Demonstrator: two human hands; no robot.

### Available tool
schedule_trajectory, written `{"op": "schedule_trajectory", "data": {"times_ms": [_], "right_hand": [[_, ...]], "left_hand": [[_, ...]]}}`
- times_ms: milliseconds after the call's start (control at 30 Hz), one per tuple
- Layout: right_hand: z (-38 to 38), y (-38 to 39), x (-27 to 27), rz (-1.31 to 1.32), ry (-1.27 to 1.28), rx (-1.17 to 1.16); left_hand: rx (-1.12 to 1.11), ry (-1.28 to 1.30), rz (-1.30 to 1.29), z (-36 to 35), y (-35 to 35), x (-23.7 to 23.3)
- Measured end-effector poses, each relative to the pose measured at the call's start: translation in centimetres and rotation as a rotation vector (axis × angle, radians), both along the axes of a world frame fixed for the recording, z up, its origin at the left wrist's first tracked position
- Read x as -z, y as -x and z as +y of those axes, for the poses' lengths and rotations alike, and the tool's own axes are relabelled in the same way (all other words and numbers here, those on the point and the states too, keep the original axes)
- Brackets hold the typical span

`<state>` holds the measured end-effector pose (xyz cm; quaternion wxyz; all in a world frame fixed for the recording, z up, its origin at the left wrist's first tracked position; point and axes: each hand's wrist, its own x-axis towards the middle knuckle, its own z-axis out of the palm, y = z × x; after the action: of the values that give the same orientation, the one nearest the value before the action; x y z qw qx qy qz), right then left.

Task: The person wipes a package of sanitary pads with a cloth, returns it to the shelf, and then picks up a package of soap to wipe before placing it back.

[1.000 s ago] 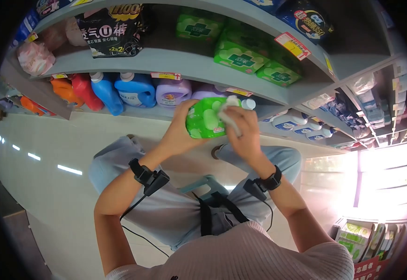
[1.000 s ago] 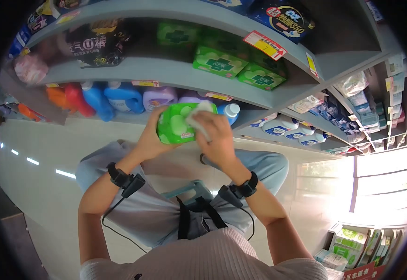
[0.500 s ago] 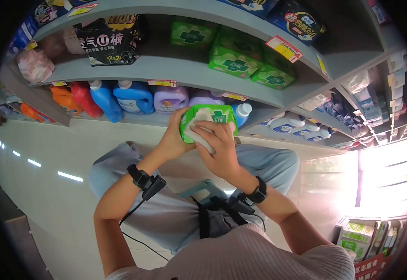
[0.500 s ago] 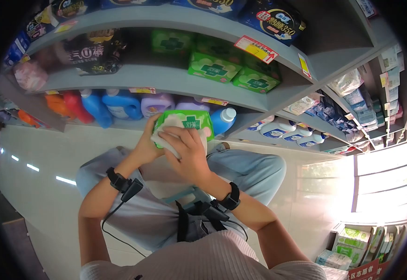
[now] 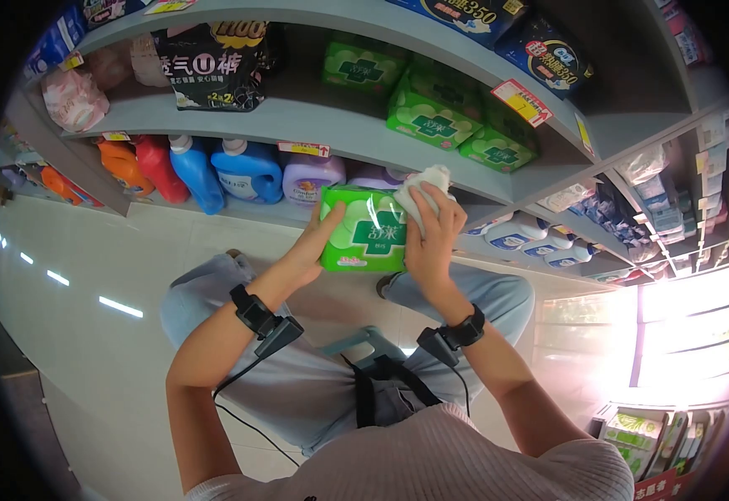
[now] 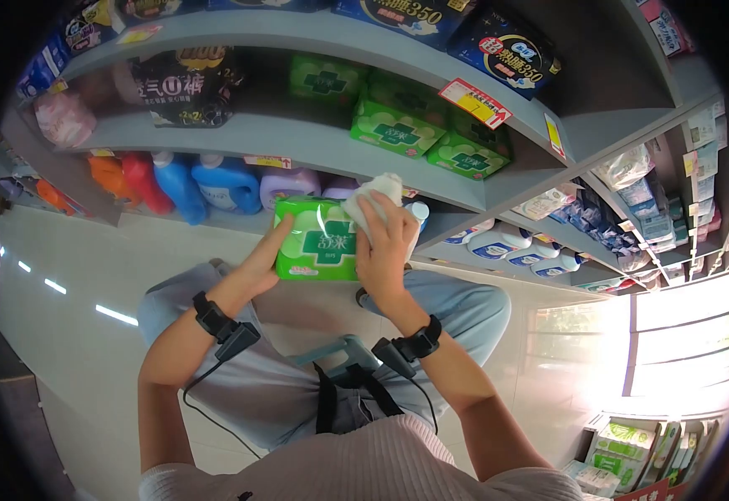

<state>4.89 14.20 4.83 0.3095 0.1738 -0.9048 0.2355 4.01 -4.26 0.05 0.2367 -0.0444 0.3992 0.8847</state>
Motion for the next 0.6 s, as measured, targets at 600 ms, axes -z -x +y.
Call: {"op": "schedule_trajectory", "data": {"times_ms": [600], "right_hand": [[-2.7, -2.5, 1.3, -0.148, -0.35, -0.576]], "left_hand": [[-0.058, -0.101, -0.128, -1.1, 1.5, 1.7]]}}
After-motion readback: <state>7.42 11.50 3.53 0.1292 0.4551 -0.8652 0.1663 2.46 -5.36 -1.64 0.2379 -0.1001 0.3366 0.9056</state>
